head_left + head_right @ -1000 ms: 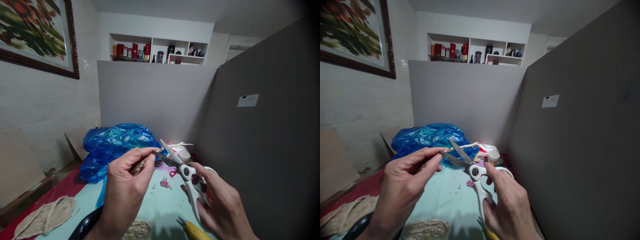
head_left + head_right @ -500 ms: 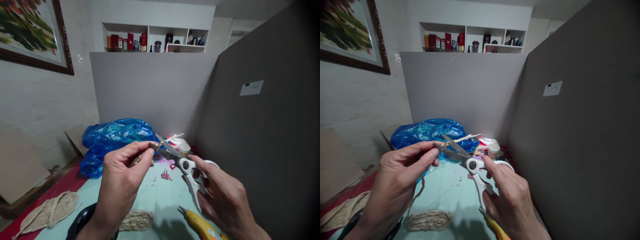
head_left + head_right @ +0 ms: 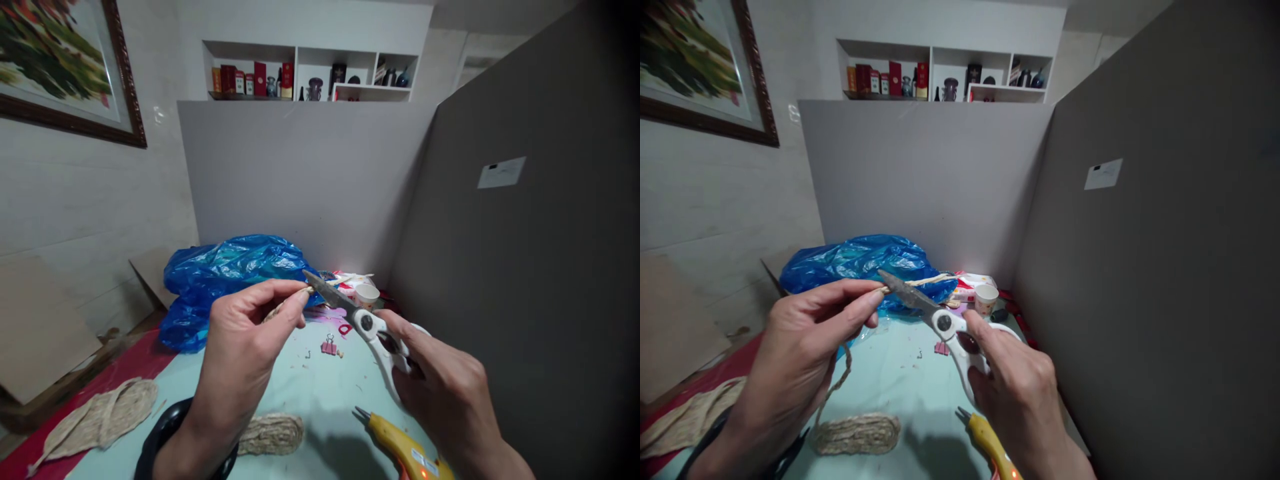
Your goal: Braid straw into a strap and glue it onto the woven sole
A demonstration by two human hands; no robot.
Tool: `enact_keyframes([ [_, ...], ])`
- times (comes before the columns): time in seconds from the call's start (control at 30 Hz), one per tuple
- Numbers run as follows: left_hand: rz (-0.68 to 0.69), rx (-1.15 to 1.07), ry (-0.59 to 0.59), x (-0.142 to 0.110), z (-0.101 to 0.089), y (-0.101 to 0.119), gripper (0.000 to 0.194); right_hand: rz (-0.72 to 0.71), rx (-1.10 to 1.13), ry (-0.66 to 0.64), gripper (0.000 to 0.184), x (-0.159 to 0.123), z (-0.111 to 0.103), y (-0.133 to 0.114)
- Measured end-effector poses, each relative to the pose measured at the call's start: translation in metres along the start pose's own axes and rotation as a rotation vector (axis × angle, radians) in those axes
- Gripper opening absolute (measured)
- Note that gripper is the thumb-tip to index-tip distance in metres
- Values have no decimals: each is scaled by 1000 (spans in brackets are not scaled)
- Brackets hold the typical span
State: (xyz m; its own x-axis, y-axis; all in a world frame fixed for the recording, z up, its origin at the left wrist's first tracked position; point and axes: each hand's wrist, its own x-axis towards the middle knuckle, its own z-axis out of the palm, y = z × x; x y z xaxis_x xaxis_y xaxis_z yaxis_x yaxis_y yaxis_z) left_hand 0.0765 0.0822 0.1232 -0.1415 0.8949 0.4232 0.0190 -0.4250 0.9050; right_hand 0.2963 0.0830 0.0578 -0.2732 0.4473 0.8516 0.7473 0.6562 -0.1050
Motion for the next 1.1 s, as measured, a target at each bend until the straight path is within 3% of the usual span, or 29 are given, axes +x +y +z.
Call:
enact_keyframes([
  [0.17, 10, 67, -123, -3, 1, 1, 11, 598, 630, -33, 30, 12, -3, -11],
  [0.23, 8, 101, -174, -4, 3, 1, 12, 710, 817, 9, 33, 18, -7, -15],
  [0.37, -9, 145, -277, -4, 9, 1, 13, 728, 1012, 86, 32, 26, -17, -22],
  [0.53, 3, 138, -326, -7, 17, 2, 9, 772, 1038, 298, 29, 28, -23, -23],
  [0.73, 68, 247, -331, -12, 18, -3, 8, 806, 1088, 294, 37, 31, -26, -20],
  [0.97, 440, 510, -361, -16, 20, -8, 16, 816, 1182, 307, 36, 30, -22, -21],
  [1.1, 587, 504, -351, -19, 21, -11, 20, 857, 1239, 309, 42, 29, -20, -20],
])
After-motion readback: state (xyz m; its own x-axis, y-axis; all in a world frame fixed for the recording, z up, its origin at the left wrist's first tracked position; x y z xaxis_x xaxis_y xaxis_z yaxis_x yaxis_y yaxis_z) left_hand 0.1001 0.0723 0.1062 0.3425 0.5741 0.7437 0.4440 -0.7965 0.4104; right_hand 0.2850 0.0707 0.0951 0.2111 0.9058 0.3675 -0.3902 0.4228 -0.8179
